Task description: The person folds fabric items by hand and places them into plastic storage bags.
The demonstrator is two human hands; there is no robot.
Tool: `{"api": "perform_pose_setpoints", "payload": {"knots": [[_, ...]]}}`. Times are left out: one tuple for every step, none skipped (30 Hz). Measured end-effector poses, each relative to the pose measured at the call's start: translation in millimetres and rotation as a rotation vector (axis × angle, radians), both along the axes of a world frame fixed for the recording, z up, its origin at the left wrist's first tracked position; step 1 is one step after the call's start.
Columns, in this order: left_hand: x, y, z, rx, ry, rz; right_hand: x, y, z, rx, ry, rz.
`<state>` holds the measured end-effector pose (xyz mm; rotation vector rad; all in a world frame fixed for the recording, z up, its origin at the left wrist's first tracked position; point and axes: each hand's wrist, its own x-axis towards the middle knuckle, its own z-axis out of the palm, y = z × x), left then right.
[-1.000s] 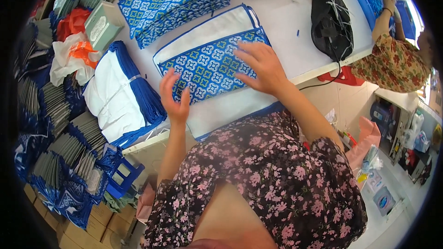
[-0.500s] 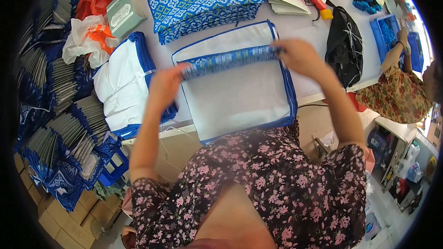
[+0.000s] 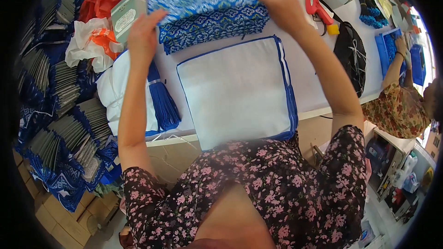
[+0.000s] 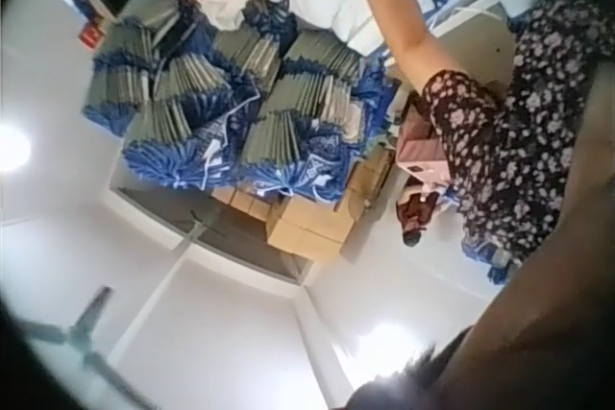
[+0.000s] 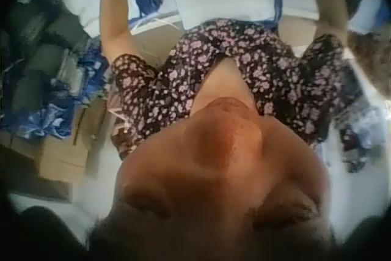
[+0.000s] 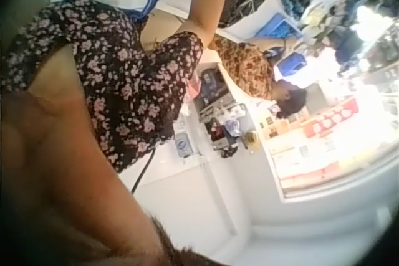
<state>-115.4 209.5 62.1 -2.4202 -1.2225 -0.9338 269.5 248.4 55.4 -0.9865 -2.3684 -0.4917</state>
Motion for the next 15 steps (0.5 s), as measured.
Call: {"api": "perform_pose_setpoints", "payload": {"knots": [[-0.2, 0.4, -25.6, -0.201, 0.055, 0.034, -3.2, -1.7, -23.7, -0.05, -0.047, -0.036], [3.0, -2.0, -33.4, -0.401, 0.109, 0.073, -9.4, -7.9, -31.5, -0.161, -0.054, -0.048], [0.9, -5.7, -39.7, -0.414, 0.1, 0.075, -7.1, -14.1, -33.5, -0.171, -0.007, -0.049], [3.4, -8.7, -42.6, -0.391, -0.05, 0.012, -3.0, -26.7, -30.3, -0.186, 0.04, -0.068], [9.5, -27.2, -36.0, -0.388, -0.203, -0.032, 0.0, -42.5, -17.0, -0.225, 0.027, -0.067], [9.2, -41.4, -24.8, -0.375, -0.285, 0.011, 6.9, -54.7, 2.3, -0.224, 0.104, -0.008], [16.0, -67.0, 1.5, -0.389, -0.356, 0.01, 15.9, -80.3, 20.2, -0.231, 0.182, 0.043], [21.2, -90.0, 17.4, -0.392, -0.425, 0.011, 26.8, -107.1, 22.7, -0.385, 0.159, 0.106], [31.5, -118.9, 22.0, -0.46, -0.515, 0.027, 35.3, -132.1, 23.2, -0.527, 0.138, 0.173], [34.9, -142.6, 17.0, -0.555, -0.454, -0.06, 37.0, -161.9, 21.0, -0.674, 0.101, 0.225], [36.9, -164.6, 6.3, -0.641, -0.391, -0.139, 33.8, -184.2, 25.8, -0.787, -0.011, 0.282], [42.7, -186.3, -0.7, -0.8, -0.42, -0.207, 25.2, -197.8, 40.6, -0.942, -0.08, 0.326], [48.9, -205.3, -5.4, -0.956, -0.448, -0.28, 26.0, -212.0, 41.4, -1.012, -0.115, 0.321], [53.4, -214.7, -12.8, -0.967, -0.456, -0.282, 28.7, -219.8, 35.0, -1.072, -0.151, 0.31], [57.1, -222.5, -18.6, -0.999, -0.365, -0.301, 31.8, -221.8, 29.1, -1.081, -0.155, 0.308]]}}
